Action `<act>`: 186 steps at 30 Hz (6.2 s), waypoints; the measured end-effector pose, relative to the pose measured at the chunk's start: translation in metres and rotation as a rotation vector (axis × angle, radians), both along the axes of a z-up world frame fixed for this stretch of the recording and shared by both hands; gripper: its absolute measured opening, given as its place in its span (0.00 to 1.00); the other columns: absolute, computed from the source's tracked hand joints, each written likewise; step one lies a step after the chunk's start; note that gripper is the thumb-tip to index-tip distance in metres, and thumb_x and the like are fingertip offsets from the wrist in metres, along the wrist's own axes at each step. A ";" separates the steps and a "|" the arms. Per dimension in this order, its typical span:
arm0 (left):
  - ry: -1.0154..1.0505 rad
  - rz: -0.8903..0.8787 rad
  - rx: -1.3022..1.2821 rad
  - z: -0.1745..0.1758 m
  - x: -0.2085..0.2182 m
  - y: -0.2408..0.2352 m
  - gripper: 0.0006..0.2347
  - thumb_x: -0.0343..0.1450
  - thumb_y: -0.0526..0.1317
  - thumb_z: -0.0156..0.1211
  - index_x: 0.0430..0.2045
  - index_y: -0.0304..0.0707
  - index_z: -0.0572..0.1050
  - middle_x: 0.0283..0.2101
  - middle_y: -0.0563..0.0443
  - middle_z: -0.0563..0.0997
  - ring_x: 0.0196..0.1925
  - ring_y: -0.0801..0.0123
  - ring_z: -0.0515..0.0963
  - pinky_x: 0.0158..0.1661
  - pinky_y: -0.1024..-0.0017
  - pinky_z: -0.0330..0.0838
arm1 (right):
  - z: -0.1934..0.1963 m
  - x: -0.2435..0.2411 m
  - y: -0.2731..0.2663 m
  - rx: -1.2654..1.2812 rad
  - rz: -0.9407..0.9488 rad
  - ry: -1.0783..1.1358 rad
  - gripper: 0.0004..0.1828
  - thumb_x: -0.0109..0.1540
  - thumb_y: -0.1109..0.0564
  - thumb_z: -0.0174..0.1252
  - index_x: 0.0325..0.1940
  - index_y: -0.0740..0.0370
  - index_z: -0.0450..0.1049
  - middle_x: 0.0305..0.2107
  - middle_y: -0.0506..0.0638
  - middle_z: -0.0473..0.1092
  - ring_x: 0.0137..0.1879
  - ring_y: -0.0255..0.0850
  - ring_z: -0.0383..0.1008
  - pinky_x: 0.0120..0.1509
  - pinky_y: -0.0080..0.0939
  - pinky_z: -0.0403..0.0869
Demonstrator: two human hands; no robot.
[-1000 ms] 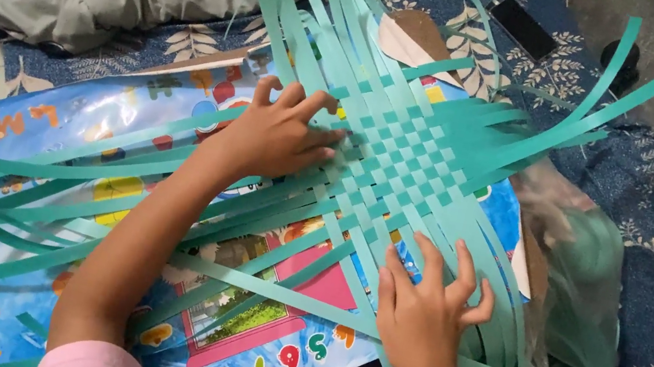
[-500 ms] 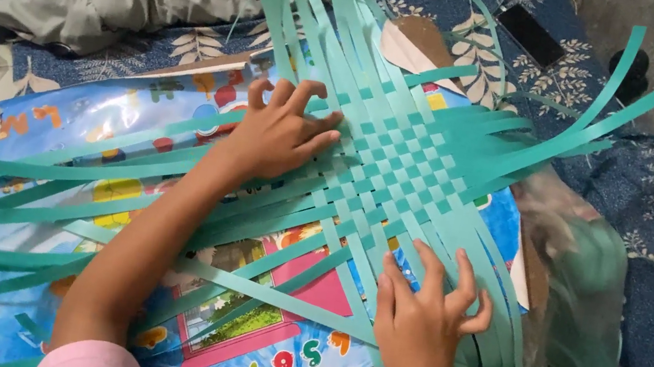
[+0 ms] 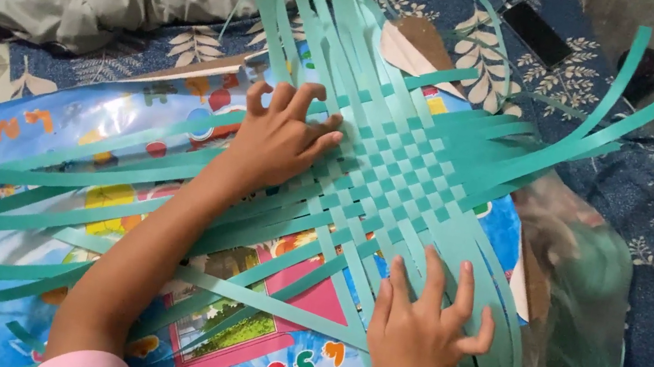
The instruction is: Weaving long green plastic strips together to form a mat or base.
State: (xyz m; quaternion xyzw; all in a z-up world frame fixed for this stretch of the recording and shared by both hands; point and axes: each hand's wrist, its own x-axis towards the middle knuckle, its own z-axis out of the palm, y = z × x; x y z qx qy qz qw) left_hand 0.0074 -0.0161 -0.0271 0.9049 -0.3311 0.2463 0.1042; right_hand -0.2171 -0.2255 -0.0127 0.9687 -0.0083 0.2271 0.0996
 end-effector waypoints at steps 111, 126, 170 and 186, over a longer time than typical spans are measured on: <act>-0.050 -0.238 0.103 0.016 -0.047 0.004 0.08 0.70 0.45 0.62 0.35 0.46 0.85 0.46 0.49 0.67 0.41 0.58 0.62 0.46 0.59 0.55 | 0.027 -0.017 0.033 0.117 0.123 0.042 0.16 0.63 0.45 0.59 0.49 0.54 0.82 0.65 0.56 0.64 0.72 0.60 0.46 0.66 0.73 0.45; 0.270 -0.136 0.383 0.044 -0.046 0.028 0.07 0.67 0.38 0.61 0.32 0.47 0.86 0.47 0.50 0.69 0.43 0.54 0.64 0.48 0.58 0.55 | 0.012 -0.036 0.025 0.268 0.216 0.091 0.12 0.58 0.51 0.63 0.45 0.51 0.83 0.63 0.57 0.64 0.72 0.58 0.44 0.65 0.74 0.45; 0.428 -0.150 0.402 0.036 -0.034 0.032 0.13 0.74 0.46 0.53 0.51 0.56 0.81 0.40 0.48 0.68 0.38 0.55 0.64 0.46 0.55 0.52 | -0.006 -0.030 0.025 0.227 0.194 0.076 0.18 0.59 0.44 0.61 0.50 0.49 0.81 0.64 0.53 0.64 0.73 0.58 0.46 0.66 0.76 0.44; 0.020 -0.108 0.299 0.008 -0.043 0.034 0.15 0.67 0.43 0.59 0.47 0.58 0.83 0.41 0.48 0.64 0.41 0.55 0.61 0.46 0.55 0.51 | -0.007 -0.032 0.028 0.193 0.163 0.090 0.19 0.60 0.43 0.60 0.51 0.51 0.80 0.65 0.56 0.61 0.72 0.60 0.45 0.65 0.74 0.45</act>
